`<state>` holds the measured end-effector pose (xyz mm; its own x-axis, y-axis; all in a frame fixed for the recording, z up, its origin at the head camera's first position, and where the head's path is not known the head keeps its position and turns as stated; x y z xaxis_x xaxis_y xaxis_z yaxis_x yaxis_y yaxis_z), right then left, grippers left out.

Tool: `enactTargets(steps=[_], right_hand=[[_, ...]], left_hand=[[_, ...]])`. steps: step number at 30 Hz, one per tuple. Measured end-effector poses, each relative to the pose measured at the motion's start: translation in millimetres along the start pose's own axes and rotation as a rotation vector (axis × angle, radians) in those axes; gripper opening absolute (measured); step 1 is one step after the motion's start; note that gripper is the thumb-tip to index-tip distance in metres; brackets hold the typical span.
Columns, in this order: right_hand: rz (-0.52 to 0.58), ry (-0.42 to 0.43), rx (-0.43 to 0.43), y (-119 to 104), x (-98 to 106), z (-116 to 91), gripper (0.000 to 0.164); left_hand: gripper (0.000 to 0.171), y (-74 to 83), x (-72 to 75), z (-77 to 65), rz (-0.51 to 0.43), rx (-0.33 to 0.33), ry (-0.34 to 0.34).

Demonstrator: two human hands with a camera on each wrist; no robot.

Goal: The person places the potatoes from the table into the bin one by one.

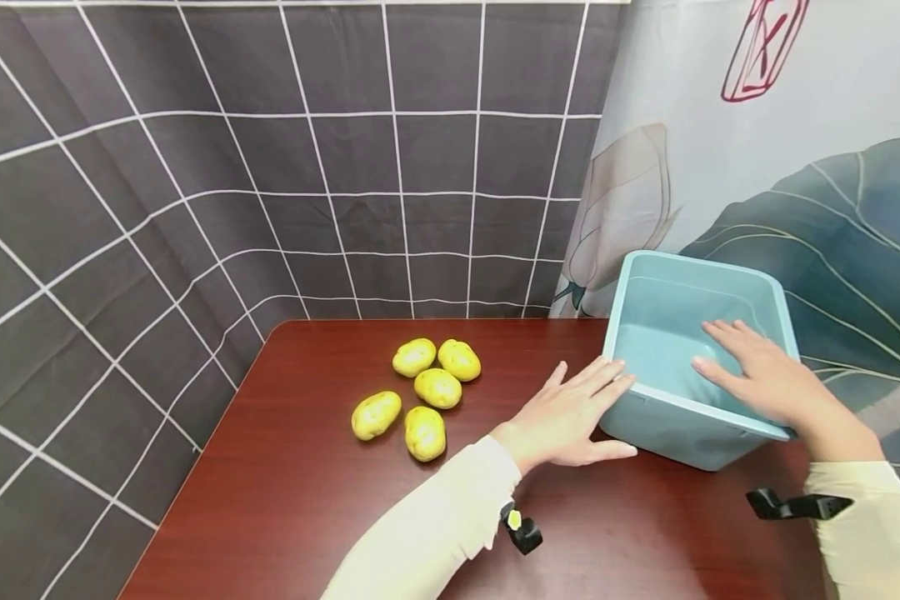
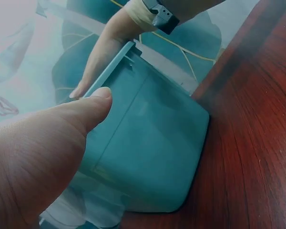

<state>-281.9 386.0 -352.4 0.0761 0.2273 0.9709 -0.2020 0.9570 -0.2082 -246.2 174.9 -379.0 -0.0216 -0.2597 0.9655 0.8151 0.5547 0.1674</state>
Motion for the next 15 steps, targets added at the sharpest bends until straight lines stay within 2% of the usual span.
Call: enactTargets(steps=[9, 15], right_hand=[[0.012, -0.01, 0.043, -43, -9, 2, 0.077], [0.029, 0.004, 0.09, -71, -10, 0, 0.077]], left_hand=[[0.084, -17.4, 5.0, -38.7, -0.041, -0.002, 0.088], [0.08, -23.9, 13.7, -62.8, -0.08, -0.005, 0.139]])
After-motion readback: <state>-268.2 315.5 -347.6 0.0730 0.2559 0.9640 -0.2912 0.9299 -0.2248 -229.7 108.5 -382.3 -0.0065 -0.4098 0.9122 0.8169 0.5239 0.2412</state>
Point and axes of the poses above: each hand's wrist, its own z-axis towards the middle knuckle, its own x-axis out of the back of the hand, y = z × x, the point moved 10 cm from there along z, towards the middle knuckle, and after that the axes turned 6 degrees about -z, right-handed, at the moved point
